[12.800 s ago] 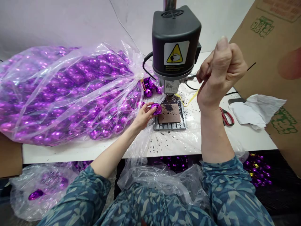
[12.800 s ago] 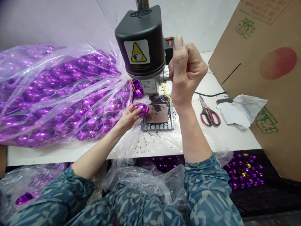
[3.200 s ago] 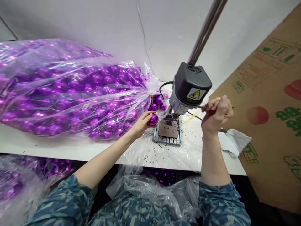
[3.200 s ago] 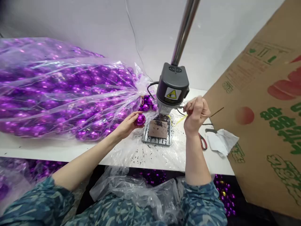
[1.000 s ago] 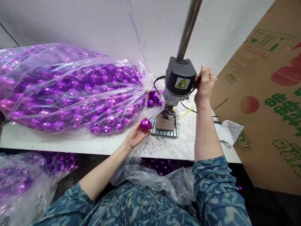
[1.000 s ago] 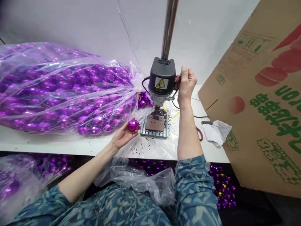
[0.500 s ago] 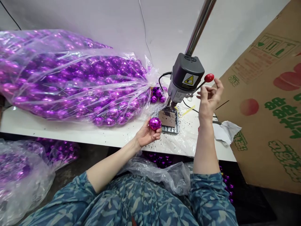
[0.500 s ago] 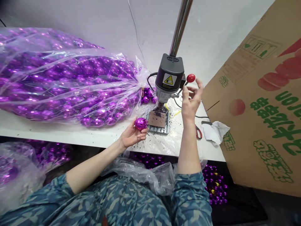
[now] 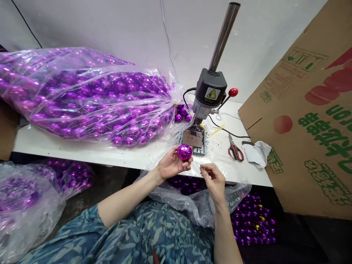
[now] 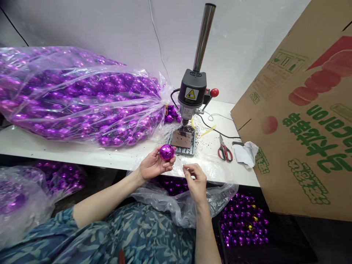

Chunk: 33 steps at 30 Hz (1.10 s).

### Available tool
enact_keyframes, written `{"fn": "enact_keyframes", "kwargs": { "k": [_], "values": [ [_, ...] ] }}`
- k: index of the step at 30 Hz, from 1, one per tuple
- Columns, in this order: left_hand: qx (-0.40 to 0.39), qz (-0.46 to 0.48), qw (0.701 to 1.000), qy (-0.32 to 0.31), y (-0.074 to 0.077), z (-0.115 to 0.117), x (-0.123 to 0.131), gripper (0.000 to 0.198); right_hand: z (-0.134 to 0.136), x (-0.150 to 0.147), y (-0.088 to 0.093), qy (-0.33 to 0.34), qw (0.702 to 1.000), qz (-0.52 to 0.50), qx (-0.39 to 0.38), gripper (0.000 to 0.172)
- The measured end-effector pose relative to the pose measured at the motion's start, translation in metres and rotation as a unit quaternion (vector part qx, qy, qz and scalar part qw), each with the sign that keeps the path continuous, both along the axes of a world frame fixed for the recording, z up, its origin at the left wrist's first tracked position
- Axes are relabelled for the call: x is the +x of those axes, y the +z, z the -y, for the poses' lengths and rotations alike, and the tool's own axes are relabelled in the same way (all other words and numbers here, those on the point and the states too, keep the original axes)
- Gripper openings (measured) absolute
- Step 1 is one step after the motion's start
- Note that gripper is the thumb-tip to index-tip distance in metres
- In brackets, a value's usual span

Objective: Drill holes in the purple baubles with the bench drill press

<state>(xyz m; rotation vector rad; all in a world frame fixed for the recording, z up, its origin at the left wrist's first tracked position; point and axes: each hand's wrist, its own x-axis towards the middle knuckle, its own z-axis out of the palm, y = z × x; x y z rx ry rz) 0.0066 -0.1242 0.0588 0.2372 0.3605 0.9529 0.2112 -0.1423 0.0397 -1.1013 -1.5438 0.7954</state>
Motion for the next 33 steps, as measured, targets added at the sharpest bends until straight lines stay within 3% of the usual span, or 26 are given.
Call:
{"fn": "enact_keyframes", "kwargs": {
  "k": [3,8,11,13,15,17,18,21,24,30,33],
  "values": [
    [0.018,0.003,1.0,-0.011,-0.005,0.008,0.008,0.045,0.018,0.005,-0.014,-0.029,1.0,0.002,0.009,0.024],
    [0.032,-0.051,0.998,-0.029,-0.013,0.016,0.024,0.039,0.022,0.004,-0.017,-0.057,0.997,0.041,0.039,0.026],
    [0.07,-0.186,0.978,0.06,-0.022,0.014,0.007,0.039,0.013,0.01,-0.025,-0.047,0.991,0.105,0.062,0.028],
    [0.119,-0.34,0.915,0.184,-0.032,0.011,-0.022,0.038,0.003,0.02,-0.039,-0.068,0.984,0.147,0.071,0.032],
    [0.174,-0.501,0.8,0.28,-0.046,0.012,-0.058,0.039,-0.012,0.033,-0.057,-0.105,0.975,0.184,0.07,0.034],
    [0.212,-0.61,0.702,0.3,-0.062,0.016,-0.094,0.037,-0.026,0.044,-0.075,-0.136,0.964,0.219,0.063,0.035],
    [0.224,-0.642,0.671,0.295,-0.071,0.018,-0.109,0.036,-0.033,0.048,-0.083,-0.146,0.959,0.237,0.057,0.035],
    [0.24,-0.687,0.624,0.285,-0.092,0.024,-0.135,0.032,-0.046,0.051,-0.101,-0.157,0.942,0.294,0.039,0.036],
    [0.243,-0.717,0.591,0.28,-0.103,0.021,-0.138,0.035,-0.051,0.047,-0.111,-0.155,0.927,0.341,0.029,0.036],
    [0.241,-0.796,0.525,0.182,-0.109,0.016,-0.13,0.046,-0.049,0.05,-0.125,-0.156,0.911,0.379,0.051,0.034],
    [0.227,-0.807,0.517,0.171,-0.108,0.021,-0.129,0.044,-0.046,0.055,-0.126,-0.158,0.906,0.382,0.087,0.032]
  ]
}}
